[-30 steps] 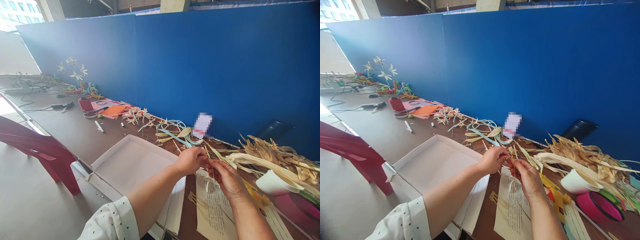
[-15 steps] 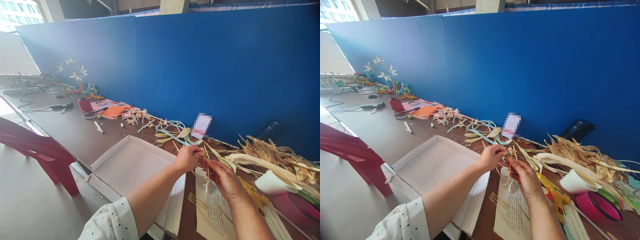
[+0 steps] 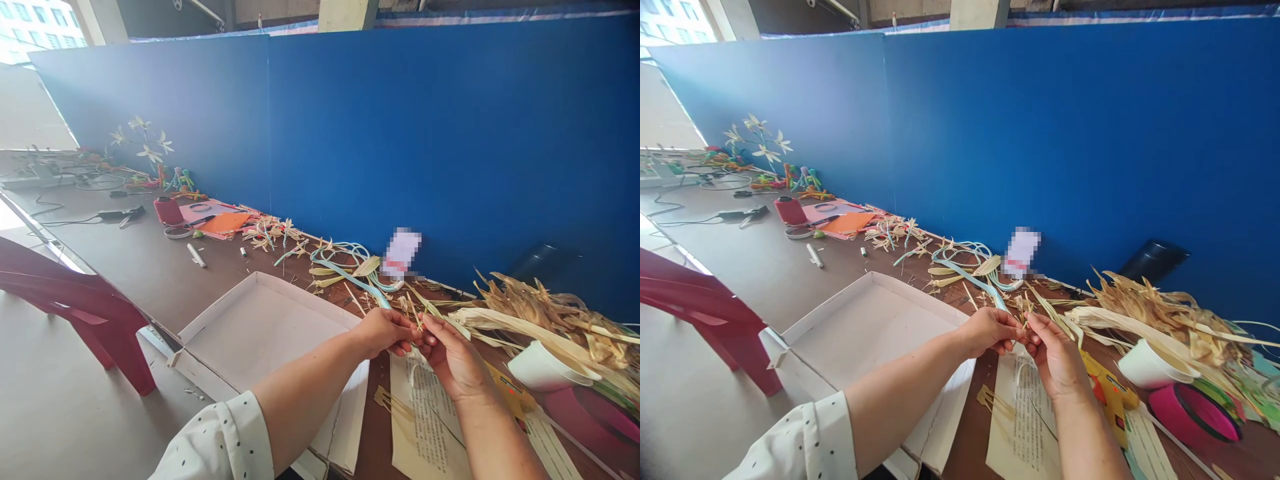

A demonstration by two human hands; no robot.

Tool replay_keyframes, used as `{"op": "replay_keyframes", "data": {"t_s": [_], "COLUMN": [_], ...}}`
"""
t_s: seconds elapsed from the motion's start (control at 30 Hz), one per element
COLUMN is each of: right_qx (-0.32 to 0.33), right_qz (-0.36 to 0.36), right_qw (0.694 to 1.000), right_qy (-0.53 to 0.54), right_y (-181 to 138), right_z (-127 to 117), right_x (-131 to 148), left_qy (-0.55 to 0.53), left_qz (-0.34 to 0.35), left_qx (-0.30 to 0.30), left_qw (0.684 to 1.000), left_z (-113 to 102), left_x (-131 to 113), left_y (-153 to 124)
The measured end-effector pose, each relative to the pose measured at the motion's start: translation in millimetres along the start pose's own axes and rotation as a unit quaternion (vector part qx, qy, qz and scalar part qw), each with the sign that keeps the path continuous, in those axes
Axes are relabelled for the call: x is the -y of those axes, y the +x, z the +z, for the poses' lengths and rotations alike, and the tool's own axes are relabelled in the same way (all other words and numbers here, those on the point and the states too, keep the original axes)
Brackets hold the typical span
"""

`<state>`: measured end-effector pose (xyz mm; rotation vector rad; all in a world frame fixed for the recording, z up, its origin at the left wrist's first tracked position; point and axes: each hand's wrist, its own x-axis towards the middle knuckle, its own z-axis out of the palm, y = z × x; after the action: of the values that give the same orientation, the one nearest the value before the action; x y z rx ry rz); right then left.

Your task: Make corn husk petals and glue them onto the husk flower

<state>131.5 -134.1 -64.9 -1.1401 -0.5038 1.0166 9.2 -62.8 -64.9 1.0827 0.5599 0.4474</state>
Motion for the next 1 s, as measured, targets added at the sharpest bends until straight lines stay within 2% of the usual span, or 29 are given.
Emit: {"op": "replay_keyframes", "data": {"t_s": [0.23, 0.43, 0.7, 1.0], "right_qx": [-0.001, -0.006, -0.030, -0.013], "right_qz": [-0.014, -0.034, -0.057, -0.074], "right_qw": [1.000, 0.999, 0.998, 0.997], "right_qy": [0.015, 0.017, 0.025, 0.029], "right_y": [2.8, 4.7, 5.6, 5.9], "right_z": [-2.6, -2.7, 1.5, 1.7], "right_x": [-0.4, -3.2, -3.0, -4.5], "left_qy": [-0.035, 0.010, 0.051, 0.069], "left_qz": [0.010, 0.046, 0.045, 0.055], "left_qx": [0.033, 0.024, 0.011, 0.025], "left_qw": [0.999, 0.999, 0.998, 0.996], "left_z": [-1.4, -2.1, -1.1, -0.3], "left_x": [2.6, 2.2, -0.5, -1.7], "left_y": [2.9, 2.0, 0.9, -1.4]}}
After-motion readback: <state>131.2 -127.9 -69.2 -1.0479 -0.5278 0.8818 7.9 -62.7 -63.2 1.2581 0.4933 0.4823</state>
